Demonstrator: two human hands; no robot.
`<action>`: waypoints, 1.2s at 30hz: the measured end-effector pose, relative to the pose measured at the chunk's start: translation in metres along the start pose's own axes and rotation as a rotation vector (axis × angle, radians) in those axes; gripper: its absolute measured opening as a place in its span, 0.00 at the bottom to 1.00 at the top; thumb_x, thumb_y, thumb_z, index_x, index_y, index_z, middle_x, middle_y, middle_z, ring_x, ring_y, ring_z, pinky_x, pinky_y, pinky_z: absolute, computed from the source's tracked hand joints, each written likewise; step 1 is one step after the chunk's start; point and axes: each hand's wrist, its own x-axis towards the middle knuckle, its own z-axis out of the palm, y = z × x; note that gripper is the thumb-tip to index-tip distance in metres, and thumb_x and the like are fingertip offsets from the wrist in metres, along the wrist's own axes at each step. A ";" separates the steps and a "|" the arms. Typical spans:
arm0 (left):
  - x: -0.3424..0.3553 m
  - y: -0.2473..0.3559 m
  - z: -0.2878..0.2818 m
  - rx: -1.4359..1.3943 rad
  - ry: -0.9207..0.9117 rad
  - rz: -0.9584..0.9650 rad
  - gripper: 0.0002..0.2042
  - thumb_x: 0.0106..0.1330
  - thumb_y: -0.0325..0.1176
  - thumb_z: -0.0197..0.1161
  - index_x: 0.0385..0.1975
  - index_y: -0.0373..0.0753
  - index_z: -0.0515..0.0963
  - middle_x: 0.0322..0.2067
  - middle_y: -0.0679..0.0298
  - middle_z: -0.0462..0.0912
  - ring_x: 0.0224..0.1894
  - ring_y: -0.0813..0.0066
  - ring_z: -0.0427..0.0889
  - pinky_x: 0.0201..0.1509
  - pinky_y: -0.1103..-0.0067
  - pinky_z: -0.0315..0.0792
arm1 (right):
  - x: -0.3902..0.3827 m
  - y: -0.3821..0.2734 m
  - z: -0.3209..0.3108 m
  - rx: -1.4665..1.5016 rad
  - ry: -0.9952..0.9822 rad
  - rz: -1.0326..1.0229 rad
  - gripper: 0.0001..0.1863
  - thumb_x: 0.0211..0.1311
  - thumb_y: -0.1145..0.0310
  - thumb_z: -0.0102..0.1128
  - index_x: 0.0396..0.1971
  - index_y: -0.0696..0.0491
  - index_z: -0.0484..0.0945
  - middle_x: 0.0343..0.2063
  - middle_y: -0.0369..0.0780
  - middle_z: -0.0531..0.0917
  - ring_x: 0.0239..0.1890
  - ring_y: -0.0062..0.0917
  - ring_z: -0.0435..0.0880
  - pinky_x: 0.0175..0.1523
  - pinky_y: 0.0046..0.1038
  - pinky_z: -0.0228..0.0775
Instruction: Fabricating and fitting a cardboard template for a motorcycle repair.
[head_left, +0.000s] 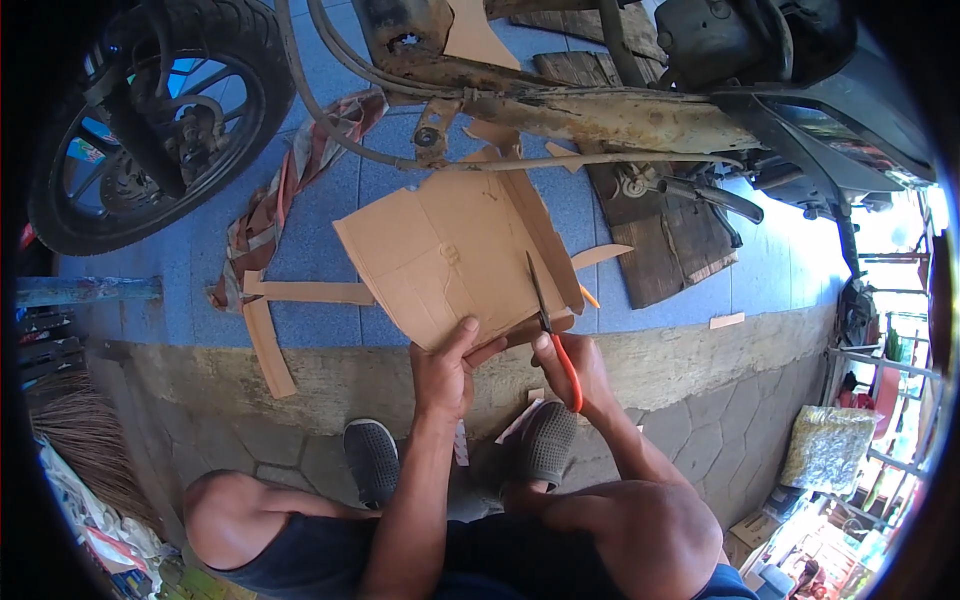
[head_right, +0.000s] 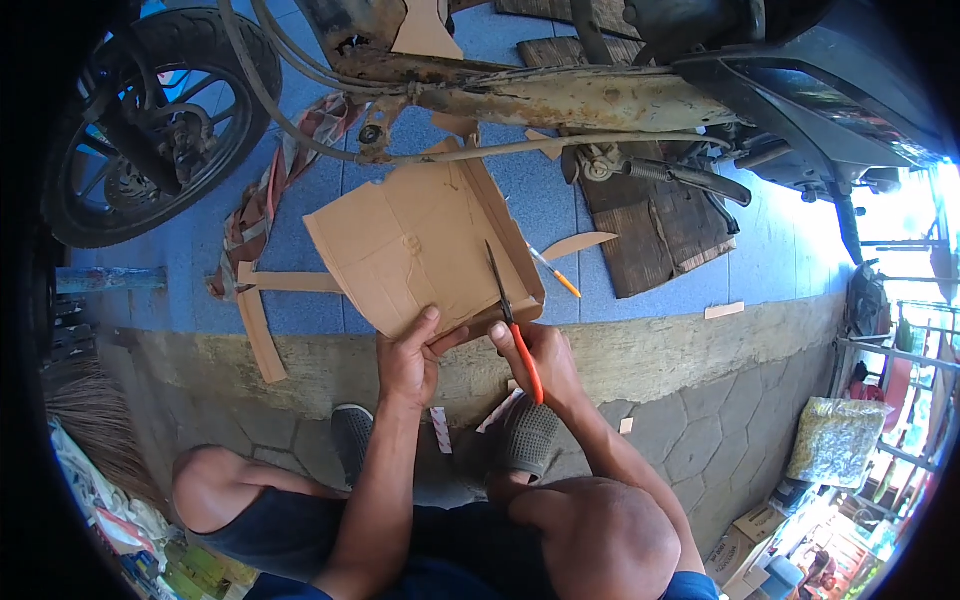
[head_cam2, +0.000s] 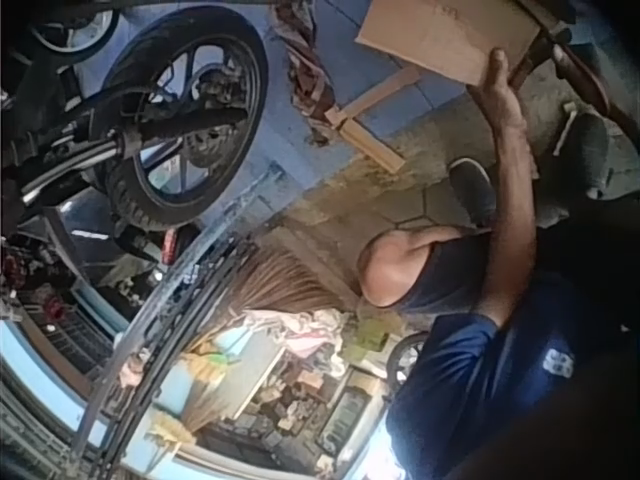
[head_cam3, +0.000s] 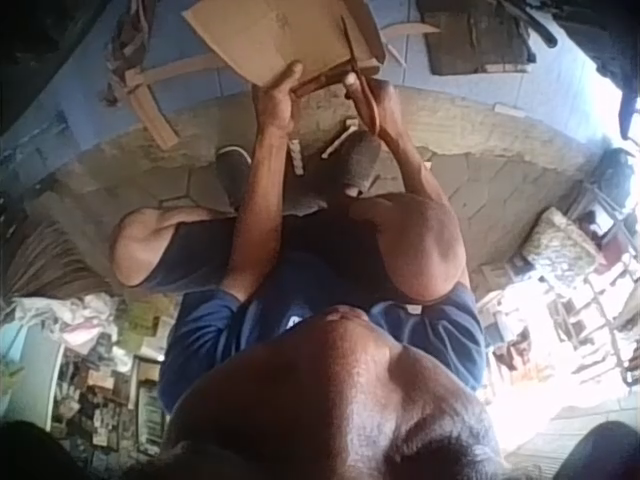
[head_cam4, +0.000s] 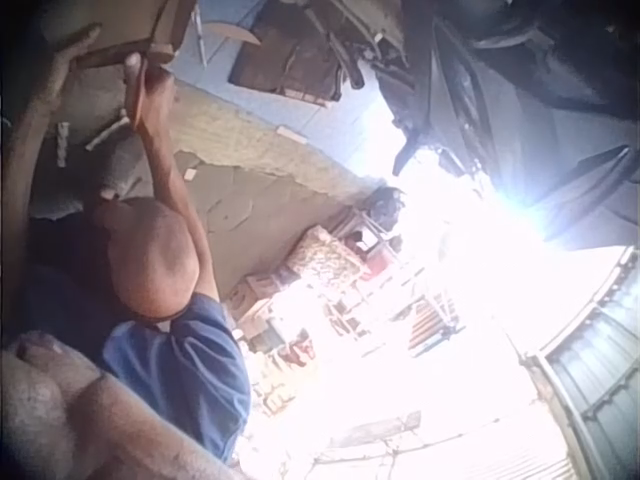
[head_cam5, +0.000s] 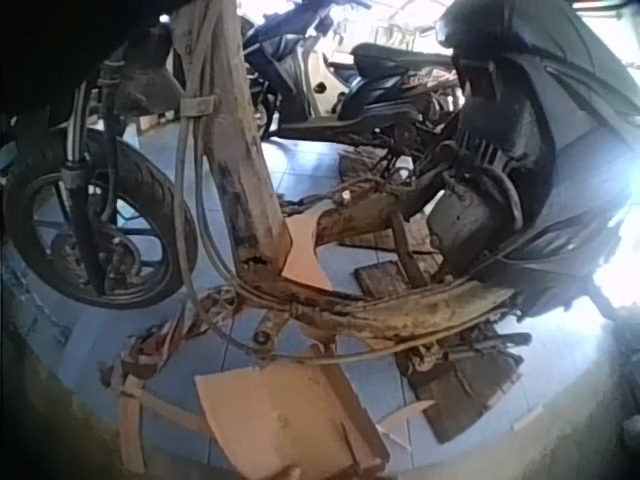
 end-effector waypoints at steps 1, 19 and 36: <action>0.000 0.001 -0.001 0.003 0.003 0.001 0.20 0.63 0.25 0.63 0.54 0.29 0.69 0.48 0.51 0.78 0.46 0.58 0.84 0.43 0.66 0.87 | 0.002 -0.001 0.002 -0.012 -0.013 0.000 0.38 0.62 0.36 0.54 0.19 0.62 0.78 0.12 0.47 0.76 0.20 0.34 0.80 0.29 0.38 0.69; 0.005 0.009 -0.011 0.049 -0.064 -0.078 0.23 0.63 0.25 0.62 0.57 0.30 0.67 0.49 0.52 0.79 0.46 0.58 0.84 0.43 0.68 0.87 | 0.006 -0.002 0.004 0.226 -0.131 0.072 0.39 0.66 0.33 0.44 0.22 0.61 0.77 0.10 0.36 0.73 0.12 0.18 0.70 0.20 0.23 0.61; 0.003 0.010 -0.003 0.030 -0.090 -0.142 0.22 0.63 0.26 0.63 0.57 0.30 0.67 0.48 0.51 0.79 0.45 0.58 0.85 0.42 0.70 0.87 | 0.007 -0.001 0.009 0.126 0.009 0.033 0.39 0.65 0.34 0.47 0.24 0.62 0.79 0.12 0.41 0.77 0.20 0.27 0.79 0.28 0.33 0.70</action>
